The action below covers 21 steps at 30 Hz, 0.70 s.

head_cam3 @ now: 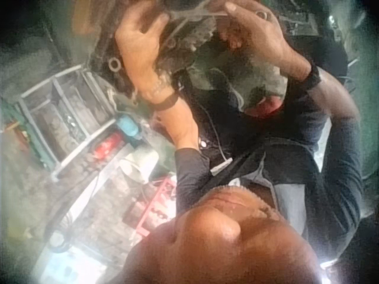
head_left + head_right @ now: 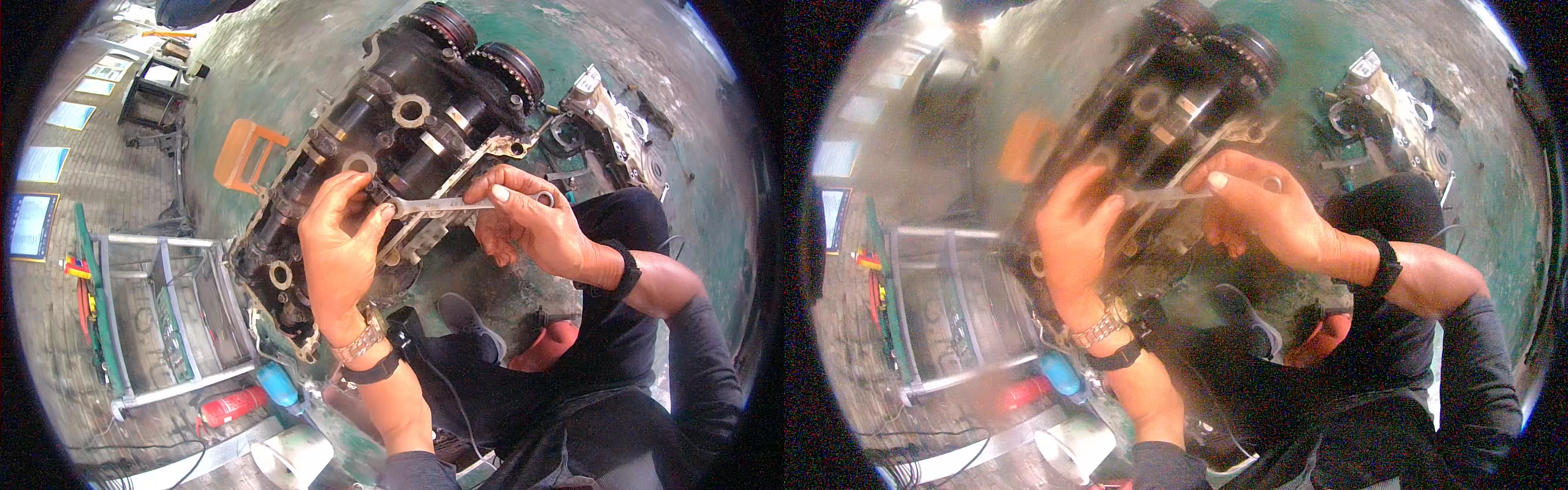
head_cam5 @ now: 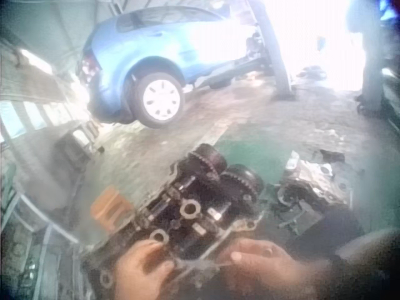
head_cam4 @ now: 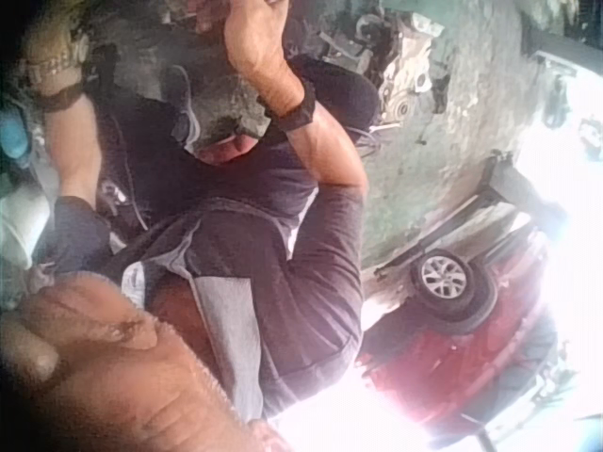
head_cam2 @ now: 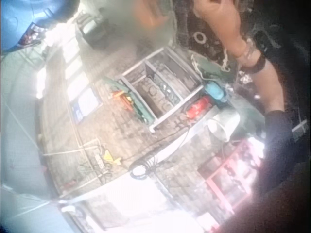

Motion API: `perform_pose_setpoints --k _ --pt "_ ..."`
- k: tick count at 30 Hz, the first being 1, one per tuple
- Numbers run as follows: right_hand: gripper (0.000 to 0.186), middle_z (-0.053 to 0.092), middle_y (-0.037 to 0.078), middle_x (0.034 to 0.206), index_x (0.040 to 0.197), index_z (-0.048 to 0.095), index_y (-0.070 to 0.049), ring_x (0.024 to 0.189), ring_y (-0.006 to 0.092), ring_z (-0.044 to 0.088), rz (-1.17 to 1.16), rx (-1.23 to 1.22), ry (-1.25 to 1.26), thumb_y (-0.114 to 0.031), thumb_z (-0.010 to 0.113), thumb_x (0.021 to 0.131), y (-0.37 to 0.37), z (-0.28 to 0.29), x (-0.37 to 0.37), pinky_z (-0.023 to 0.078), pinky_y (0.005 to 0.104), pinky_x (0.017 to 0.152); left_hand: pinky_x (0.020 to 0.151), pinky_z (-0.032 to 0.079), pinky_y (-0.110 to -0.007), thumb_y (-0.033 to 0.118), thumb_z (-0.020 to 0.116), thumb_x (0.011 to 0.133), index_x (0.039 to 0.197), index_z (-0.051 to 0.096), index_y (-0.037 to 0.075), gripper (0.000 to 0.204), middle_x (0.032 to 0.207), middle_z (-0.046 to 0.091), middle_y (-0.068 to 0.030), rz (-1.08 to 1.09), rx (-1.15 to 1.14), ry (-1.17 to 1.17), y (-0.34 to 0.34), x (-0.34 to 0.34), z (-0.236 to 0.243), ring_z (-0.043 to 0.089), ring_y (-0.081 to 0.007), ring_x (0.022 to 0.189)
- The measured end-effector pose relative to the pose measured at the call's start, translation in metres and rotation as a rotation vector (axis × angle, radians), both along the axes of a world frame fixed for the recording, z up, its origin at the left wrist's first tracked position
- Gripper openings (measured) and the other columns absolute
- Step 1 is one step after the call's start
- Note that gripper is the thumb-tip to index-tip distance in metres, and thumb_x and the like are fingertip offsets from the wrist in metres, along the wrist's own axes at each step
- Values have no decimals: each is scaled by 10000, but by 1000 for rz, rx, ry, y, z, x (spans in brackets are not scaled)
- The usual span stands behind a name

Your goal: The person uses a wrench to tighten bolts on a disassembled engine block resting on the floor. They repeatedly reposition the wrench and apply torque to multiple bolt locations while stabilizing the engine with their other hand.

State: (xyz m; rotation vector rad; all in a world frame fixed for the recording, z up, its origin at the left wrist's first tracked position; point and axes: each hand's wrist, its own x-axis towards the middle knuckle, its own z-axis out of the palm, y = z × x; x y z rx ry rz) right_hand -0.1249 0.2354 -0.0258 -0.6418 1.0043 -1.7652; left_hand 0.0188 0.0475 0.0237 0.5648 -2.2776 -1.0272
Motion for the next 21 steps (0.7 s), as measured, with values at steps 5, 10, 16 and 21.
perform_pose_setpoints --k 5,10,16,21 --pt "405 640 113 728 1148 573 -2 528 107 556 -9 27 41 -386 516 1032 1 1 1 438 222 484 818 533 -278 -74 774 751 1120 677 -39 382 1143 669 -101 5 -35 -24 2 1 2 641 -141 919" --pt "452 654 110 772 1153 593 22 562 96 565 -41 26 213 -405 555 1010 4 4 -1 456 218 523 791 537 -274 -55 783 758 1119 678 -40 376 1141 670 -101 3 13 -3 1 0 0 638 -137 902" --pt "475 658 106 789 1139 608 43 574 91 556 -38 -2 288 -410 564 1004 4 4 -3 456 222 542 798 533 -278 -49 785 757 1111 682 -38 369 1134 670 -104 9 -32 -12 1 1 1 637 -144 903" --pt "467 657 99 793 1127 615 43 582 88 548 -31 -26 299 -402 605 985 4 3 -4 444 219 541 805 530 -280 -51 785 754 1108 682 -39 369 1131 670 -104 11 -12 -10 2 1 2 635 -148 911"
